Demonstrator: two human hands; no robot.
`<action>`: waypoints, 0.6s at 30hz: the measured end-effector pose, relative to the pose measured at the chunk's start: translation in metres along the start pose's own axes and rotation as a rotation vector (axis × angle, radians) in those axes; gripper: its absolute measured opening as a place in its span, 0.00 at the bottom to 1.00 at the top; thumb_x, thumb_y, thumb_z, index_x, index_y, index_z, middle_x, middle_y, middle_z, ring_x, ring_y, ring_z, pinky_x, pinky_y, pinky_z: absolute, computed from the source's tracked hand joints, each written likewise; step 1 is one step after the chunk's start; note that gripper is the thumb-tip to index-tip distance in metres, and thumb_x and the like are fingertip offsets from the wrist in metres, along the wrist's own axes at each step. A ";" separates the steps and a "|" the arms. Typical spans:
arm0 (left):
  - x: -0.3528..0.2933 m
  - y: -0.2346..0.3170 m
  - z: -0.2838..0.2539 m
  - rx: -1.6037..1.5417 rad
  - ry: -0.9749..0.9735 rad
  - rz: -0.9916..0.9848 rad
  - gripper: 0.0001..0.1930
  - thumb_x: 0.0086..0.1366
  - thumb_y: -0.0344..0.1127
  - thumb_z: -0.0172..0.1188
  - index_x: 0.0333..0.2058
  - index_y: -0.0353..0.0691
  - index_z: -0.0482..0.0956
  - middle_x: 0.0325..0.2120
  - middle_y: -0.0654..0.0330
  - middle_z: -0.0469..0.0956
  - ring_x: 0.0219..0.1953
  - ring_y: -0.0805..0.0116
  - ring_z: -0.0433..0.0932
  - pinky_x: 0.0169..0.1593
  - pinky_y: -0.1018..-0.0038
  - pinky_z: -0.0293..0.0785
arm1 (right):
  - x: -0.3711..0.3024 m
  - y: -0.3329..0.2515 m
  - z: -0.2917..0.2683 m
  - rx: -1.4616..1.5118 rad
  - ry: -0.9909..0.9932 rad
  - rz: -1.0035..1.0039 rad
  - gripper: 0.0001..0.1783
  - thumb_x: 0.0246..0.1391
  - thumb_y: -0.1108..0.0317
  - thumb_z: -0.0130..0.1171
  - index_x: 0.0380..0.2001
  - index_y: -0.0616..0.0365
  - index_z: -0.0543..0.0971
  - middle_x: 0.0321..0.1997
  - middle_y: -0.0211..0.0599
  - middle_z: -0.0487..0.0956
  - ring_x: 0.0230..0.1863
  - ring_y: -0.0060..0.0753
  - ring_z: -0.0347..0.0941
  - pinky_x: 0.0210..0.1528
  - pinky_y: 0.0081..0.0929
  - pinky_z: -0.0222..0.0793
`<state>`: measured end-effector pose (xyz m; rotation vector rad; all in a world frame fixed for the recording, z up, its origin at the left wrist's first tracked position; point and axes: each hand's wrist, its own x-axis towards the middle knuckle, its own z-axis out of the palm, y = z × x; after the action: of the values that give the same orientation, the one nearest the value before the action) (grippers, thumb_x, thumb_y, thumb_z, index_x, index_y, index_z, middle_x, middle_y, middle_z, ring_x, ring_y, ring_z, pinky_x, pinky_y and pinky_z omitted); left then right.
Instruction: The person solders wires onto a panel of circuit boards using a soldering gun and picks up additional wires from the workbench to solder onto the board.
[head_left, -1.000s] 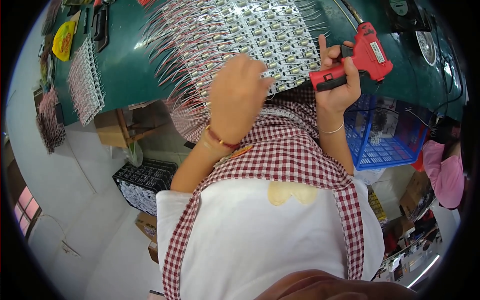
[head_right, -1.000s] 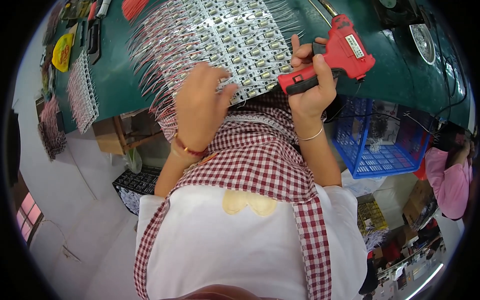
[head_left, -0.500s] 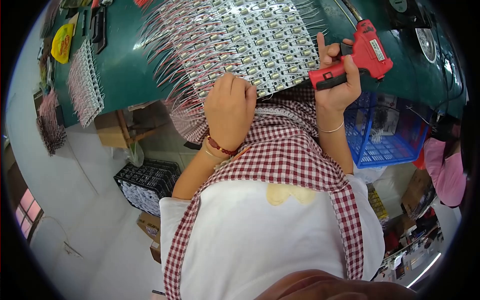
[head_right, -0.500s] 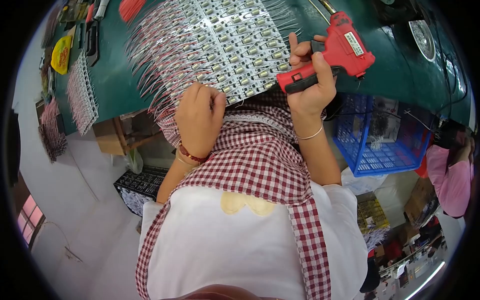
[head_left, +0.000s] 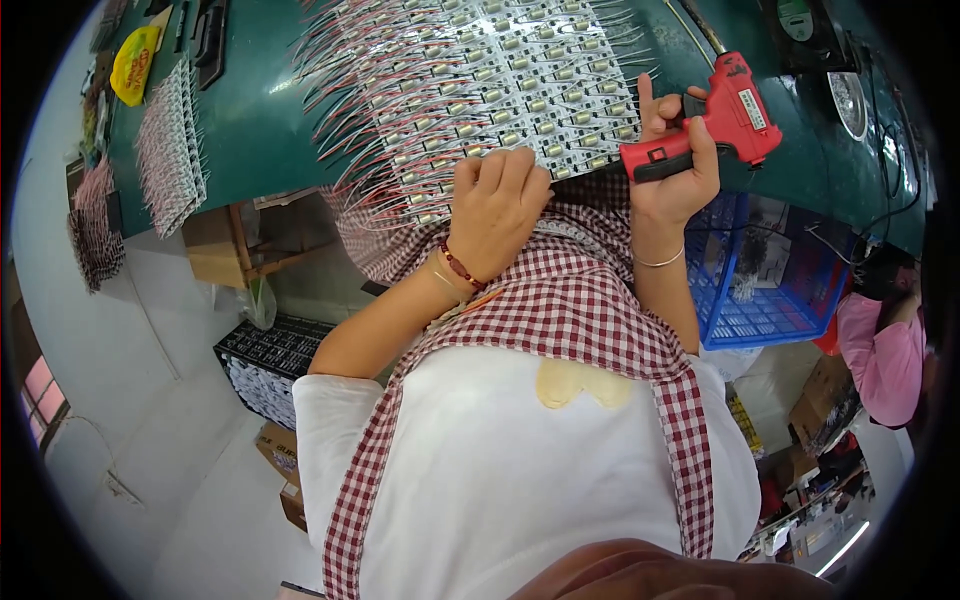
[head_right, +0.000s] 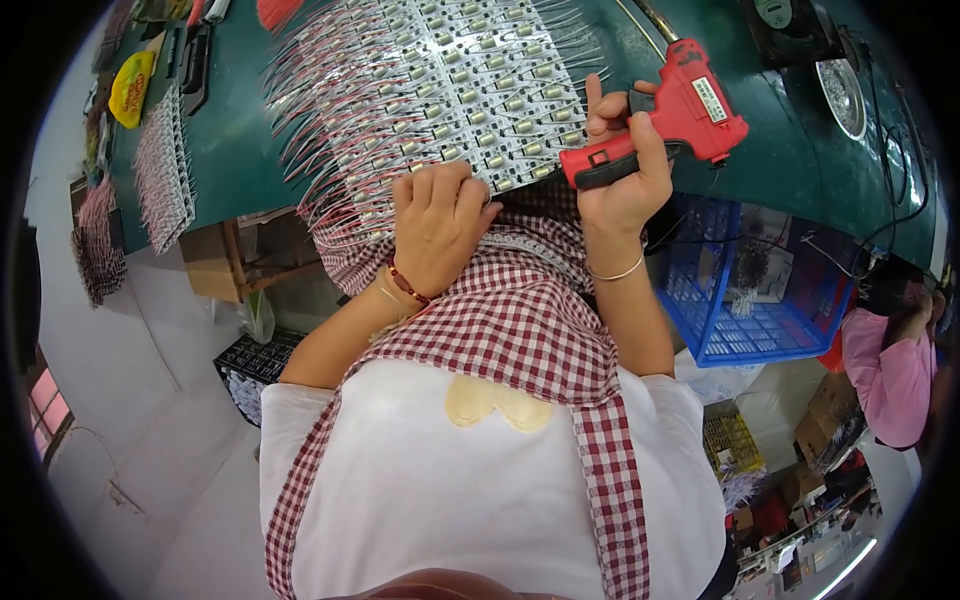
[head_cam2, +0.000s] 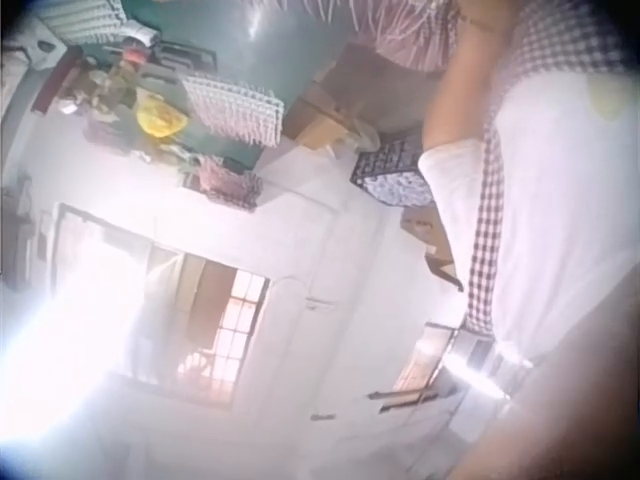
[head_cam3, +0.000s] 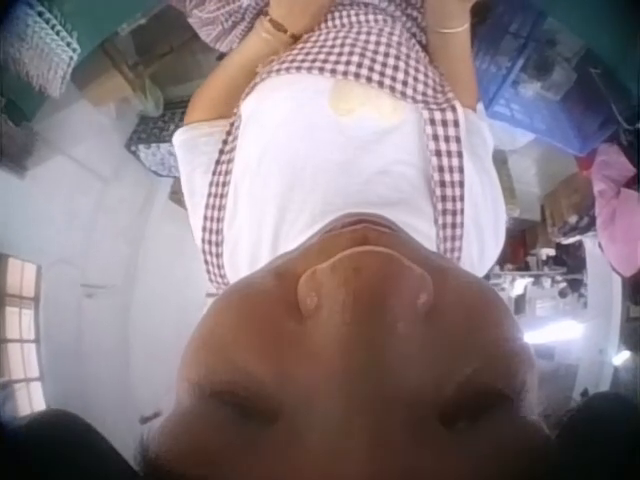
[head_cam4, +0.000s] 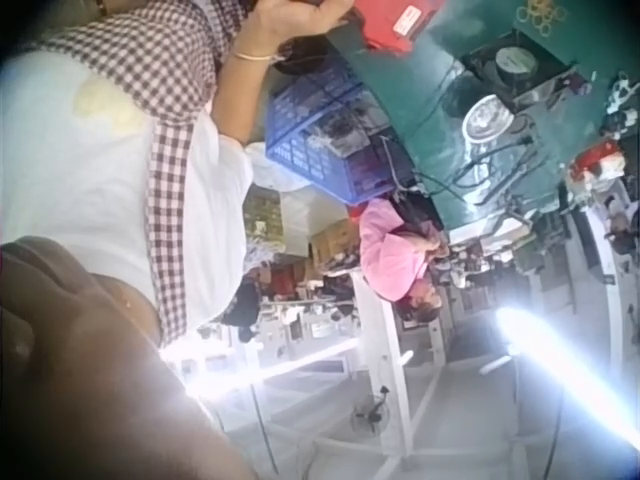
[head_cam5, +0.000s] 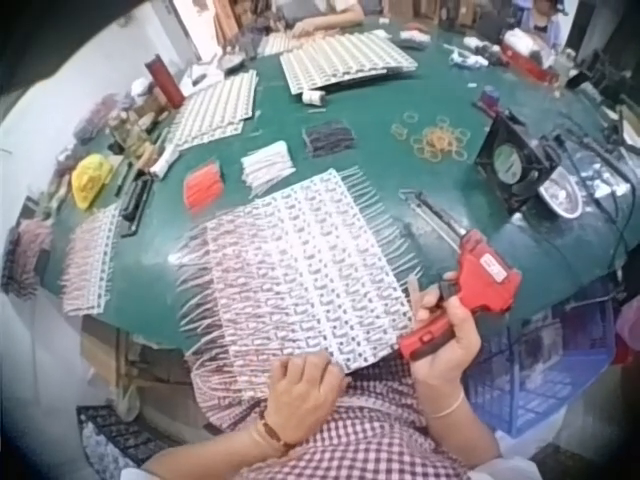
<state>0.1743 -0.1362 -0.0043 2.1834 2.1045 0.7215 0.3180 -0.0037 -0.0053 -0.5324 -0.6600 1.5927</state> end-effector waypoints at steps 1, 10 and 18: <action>-0.001 -0.001 0.001 -0.006 0.025 0.045 0.15 0.47 0.37 0.67 0.32 0.44 0.72 0.33 0.64 0.71 0.36 0.64 0.70 0.43 0.65 0.60 | -0.001 0.000 0.000 0.002 -0.010 -0.003 0.17 0.55 0.70 0.48 0.48 0.63 0.65 0.30 0.43 0.74 0.29 0.30 0.69 0.68 0.51 0.49; -0.007 -0.002 -0.014 -0.192 0.062 -0.108 0.09 0.48 0.30 0.61 0.29 0.41 0.72 0.36 0.60 0.70 0.39 0.63 0.69 0.44 0.64 0.59 | -0.004 -0.002 0.004 0.007 0.035 0.020 0.16 0.55 0.70 0.49 0.46 0.62 0.65 0.29 0.39 0.71 0.29 0.28 0.67 0.71 0.51 0.40; 0.007 -0.006 -0.031 -0.326 -0.061 -0.321 0.09 0.47 0.31 0.64 0.22 0.41 0.71 0.31 0.61 0.67 0.37 0.61 0.67 0.40 0.65 0.55 | -0.007 -0.001 0.006 -0.011 0.019 0.013 0.16 0.55 0.70 0.48 0.47 0.62 0.65 0.28 0.40 0.73 0.28 0.28 0.68 0.72 0.49 0.40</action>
<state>0.1580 -0.1377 0.0236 1.6356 2.0623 0.8788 0.3156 -0.0110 -0.0007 -0.5607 -0.6525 1.5949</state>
